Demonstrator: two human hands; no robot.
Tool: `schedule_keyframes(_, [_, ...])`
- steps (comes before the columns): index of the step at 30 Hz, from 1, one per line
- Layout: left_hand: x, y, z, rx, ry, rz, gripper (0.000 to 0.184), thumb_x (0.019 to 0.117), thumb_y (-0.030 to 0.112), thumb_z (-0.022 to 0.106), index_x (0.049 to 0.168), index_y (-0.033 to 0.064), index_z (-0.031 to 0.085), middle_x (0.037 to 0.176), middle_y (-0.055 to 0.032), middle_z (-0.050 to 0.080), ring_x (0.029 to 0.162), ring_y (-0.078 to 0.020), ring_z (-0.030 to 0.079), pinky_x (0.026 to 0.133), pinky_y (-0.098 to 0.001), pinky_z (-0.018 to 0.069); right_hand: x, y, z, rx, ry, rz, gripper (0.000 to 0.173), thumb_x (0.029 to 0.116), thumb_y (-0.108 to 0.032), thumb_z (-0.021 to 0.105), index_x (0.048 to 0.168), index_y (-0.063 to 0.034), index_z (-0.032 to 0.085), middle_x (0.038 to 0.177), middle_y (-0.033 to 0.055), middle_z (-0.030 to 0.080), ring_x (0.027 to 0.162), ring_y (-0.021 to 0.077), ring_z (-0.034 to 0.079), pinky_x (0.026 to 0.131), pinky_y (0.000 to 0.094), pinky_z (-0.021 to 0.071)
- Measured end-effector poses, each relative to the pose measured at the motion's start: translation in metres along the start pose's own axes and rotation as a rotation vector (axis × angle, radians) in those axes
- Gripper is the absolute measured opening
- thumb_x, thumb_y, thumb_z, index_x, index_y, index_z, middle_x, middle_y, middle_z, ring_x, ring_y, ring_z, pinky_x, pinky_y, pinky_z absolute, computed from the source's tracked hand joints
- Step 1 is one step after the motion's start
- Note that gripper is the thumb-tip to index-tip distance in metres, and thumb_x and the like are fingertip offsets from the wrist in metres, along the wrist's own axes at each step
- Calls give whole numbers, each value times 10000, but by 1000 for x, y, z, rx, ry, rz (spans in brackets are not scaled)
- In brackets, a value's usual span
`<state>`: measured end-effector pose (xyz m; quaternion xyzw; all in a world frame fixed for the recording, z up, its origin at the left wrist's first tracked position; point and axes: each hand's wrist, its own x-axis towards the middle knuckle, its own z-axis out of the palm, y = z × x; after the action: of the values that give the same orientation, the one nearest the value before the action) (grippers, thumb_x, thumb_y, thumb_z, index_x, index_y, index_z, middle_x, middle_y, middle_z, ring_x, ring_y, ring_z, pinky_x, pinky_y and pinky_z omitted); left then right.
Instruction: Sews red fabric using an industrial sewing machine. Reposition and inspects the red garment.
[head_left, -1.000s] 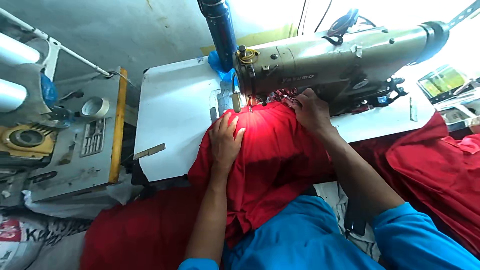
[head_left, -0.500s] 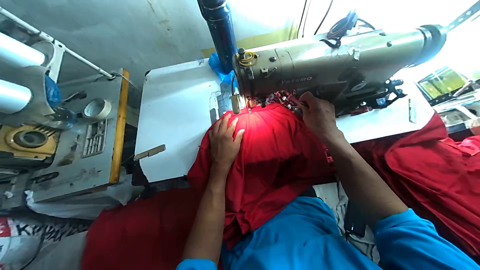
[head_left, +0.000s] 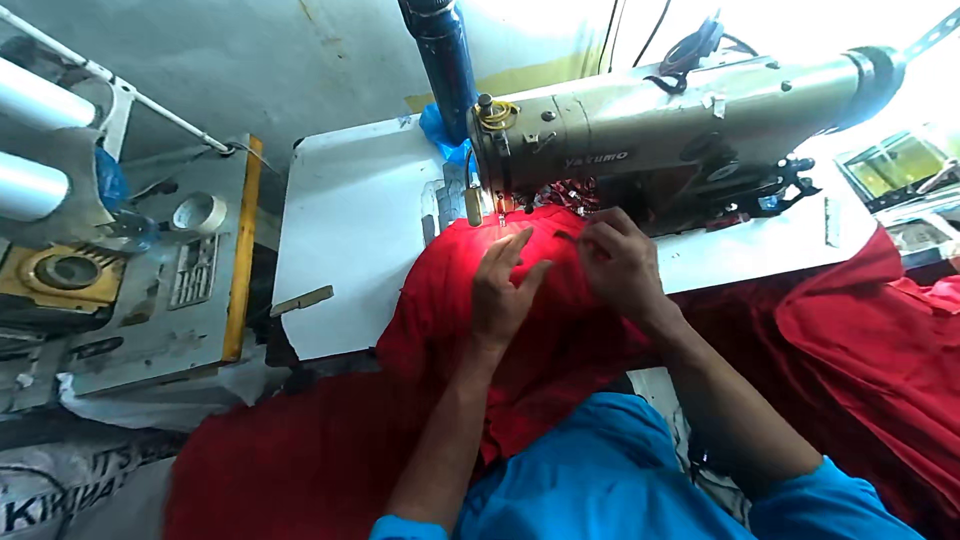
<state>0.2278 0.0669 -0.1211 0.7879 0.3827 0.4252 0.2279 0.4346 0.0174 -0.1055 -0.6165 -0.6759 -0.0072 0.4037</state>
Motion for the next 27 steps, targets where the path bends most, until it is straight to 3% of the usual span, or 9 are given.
schedule_keyframes(1, [2,7,6,-112,-16,-46,431,956,242,747,1360,124,655,1203,-32,703,929,-108,695,735,-287,611,-5,-11,4,39,-25,-7,54,931,-110,680,945,-75,718,1120,97,676,891,191,693,696,380,612])
schedule_keyframes(4, [4,9,11,-370,-17,-184,144,971,145,722,1101,83,722,955,-14,744,764,-115,710,686,-298,633,-18,-21,20,158,-52,8,33,915,-110,716,931,-83,706,1088,70,670,848,149,681,662,334,603])
schedule_keyframes(6, [4,4,7,-444,-62,-257,102,993,151,692,1055,74,715,891,-30,729,717,-141,694,659,-311,622,-22,-19,27,247,-54,19,29,909,-94,703,928,-73,700,1071,64,659,853,133,660,675,308,592])
schedule_keyframes(9, [4,-4,-4,-429,-112,-276,132,1032,175,634,1090,84,708,929,-33,715,744,-143,683,672,-306,611,-20,-19,32,373,-100,49,34,920,-92,676,942,-67,686,1014,49,648,817,116,626,668,282,565])
schedule_keyframes(14, [8,-9,-20,-313,-109,-218,144,1024,140,634,1126,123,734,1040,-14,702,778,-109,649,664,-271,568,-6,-22,39,472,-247,147,84,924,-60,661,1006,-73,676,794,29,628,551,103,515,495,283,475])
schedule_keyframes(17, [9,-10,-28,-291,-114,-203,222,1001,103,660,1219,114,702,1009,-36,711,753,-118,660,655,-283,583,7,-23,39,528,-353,199,227,929,-61,686,1153,-88,663,1017,35,728,717,131,664,631,328,591])
schedule_keyframes(18, [9,-11,-29,-290,-118,-195,256,990,91,673,1246,109,675,963,-42,711,738,-123,666,649,-287,589,11,-24,39,584,-368,220,236,932,-68,690,1166,-82,665,1016,40,726,759,141,671,657,332,587])
schedule_keyframes(23, [10,-22,-27,-166,-127,-101,375,982,96,688,1326,124,541,896,-12,721,733,-120,692,663,-305,610,22,-28,45,602,-447,271,90,913,-117,769,972,-80,712,766,53,695,610,164,645,540,355,562])
schedule_keyframes(27, [4,-32,-23,-53,-54,-102,357,1001,126,664,1320,136,506,875,2,711,705,-120,670,626,-314,586,22,-27,53,595,-463,360,71,893,-132,784,930,-93,738,722,57,673,575,173,601,515,366,508])
